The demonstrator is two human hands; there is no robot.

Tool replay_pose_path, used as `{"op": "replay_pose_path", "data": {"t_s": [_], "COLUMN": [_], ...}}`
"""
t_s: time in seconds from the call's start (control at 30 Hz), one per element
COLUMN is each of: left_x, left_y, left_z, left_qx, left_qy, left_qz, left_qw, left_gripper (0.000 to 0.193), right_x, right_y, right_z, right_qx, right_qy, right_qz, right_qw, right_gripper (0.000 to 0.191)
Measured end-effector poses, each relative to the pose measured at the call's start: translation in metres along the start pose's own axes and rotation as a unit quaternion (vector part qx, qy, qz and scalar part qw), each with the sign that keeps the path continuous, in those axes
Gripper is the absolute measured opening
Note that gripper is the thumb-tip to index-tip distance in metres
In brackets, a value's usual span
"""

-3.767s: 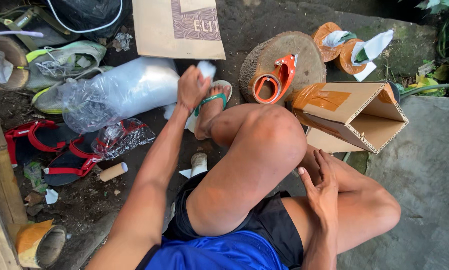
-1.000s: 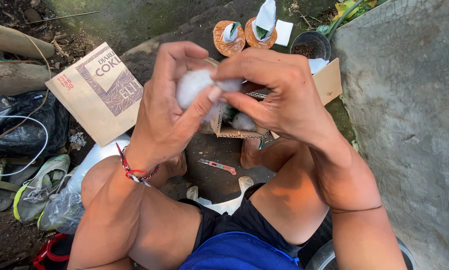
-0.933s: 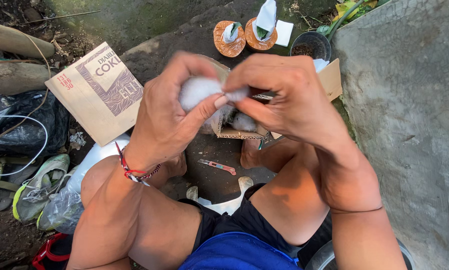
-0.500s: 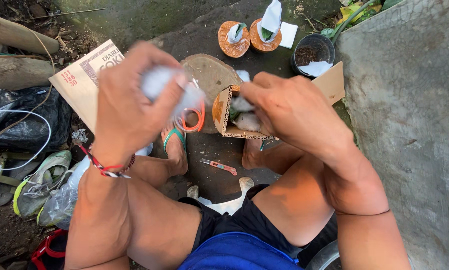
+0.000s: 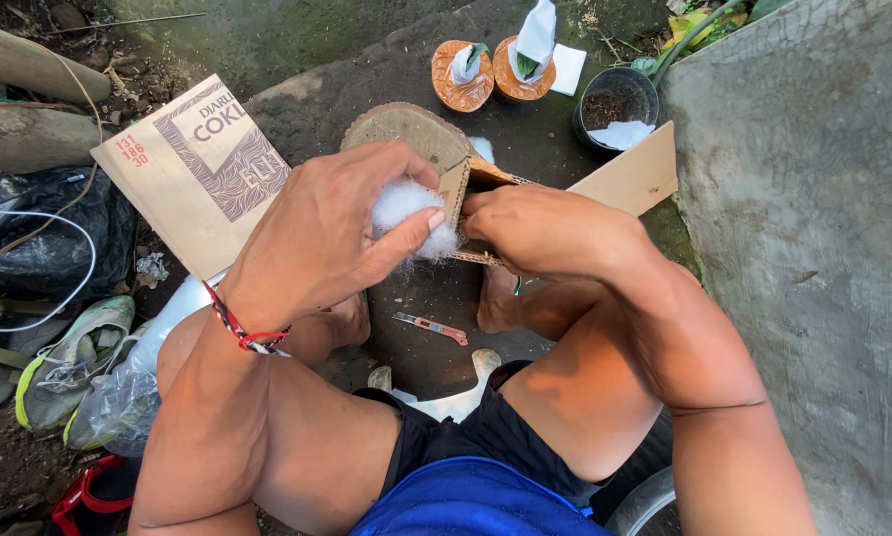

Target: The person assembles a small device by placing a black perforated cap onto a cardboard box, then wrapping the exterior with orange tape. They insert white cotton-like material into the box and reattach the cap, continuing to wrap the exterior with tape.

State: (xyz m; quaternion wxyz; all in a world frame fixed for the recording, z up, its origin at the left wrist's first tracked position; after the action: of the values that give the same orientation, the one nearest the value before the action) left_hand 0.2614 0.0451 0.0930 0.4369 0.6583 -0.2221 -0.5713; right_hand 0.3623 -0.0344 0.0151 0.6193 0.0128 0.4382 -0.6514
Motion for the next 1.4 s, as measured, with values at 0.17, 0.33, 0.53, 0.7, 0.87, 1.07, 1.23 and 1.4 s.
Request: {"op": "replay_pose_path", "data": {"t_s": [0.17,0.33,0.53,0.7,0.87,1.07,1.23,1.4], "left_x": [-0.010,0.000,-0.007,-0.019,0.042,0.074,0.071,0.063], "left_y": [0.003,0.011,0.012,0.028,0.042,0.025,0.023,0.017], "left_z": [0.007,0.001,-0.006,-0.004,-0.014,-0.021,-0.017,-0.010], "left_qx": [0.038,0.100,0.070,0.083,0.083,0.000,0.007,0.022], "left_qy": [0.089,0.166,0.181,0.183,0.000,-0.108,-0.102,-0.106], "left_qz": [0.029,0.140,0.014,-0.098,-0.116,-0.164,-0.136,-0.050], "left_qw": [0.995,0.971,0.981,0.975,0.990,0.981,0.985,0.993], "left_gripper": [0.036,0.037,0.025,0.008,0.017,0.018,0.021,0.021], "right_x": [-0.059,-0.087,-0.088,-0.085,-0.071,-0.024,0.003,-0.002], "right_y": [-0.017,-0.037,-0.037,-0.013,-0.025,-0.042,-0.027,-0.030], "right_z": [0.057,0.080,0.109,0.143,0.140,0.067,0.063,0.055], "right_qx": [-0.010,-0.111,-0.069,0.107,0.100,0.110,0.138,0.146], "right_qy": [0.190,0.395,0.436,0.451,0.408,0.216,0.156,0.148], "right_qz": [-0.070,-0.202,-0.026,0.063,0.029,0.212,0.186,0.186], "right_qw": [0.979,0.889,0.897,0.884,0.907,0.947,0.960,0.960], "right_gripper": [0.029,0.044,0.022,0.021,0.035,0.017,0.011,0.011]}}
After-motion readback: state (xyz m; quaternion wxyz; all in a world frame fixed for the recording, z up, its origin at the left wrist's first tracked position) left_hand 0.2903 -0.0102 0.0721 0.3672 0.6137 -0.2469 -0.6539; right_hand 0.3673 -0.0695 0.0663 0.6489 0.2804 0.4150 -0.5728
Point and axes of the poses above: each hand's wrist, its own z-axis away from the middle knuckle, its own x-axis out of the palm, y = z × x, the point moved 9 cm from there along -z, towards the middle knuckle, and after that the axes turned 12 degrees about -y, right-handed, at the moved point
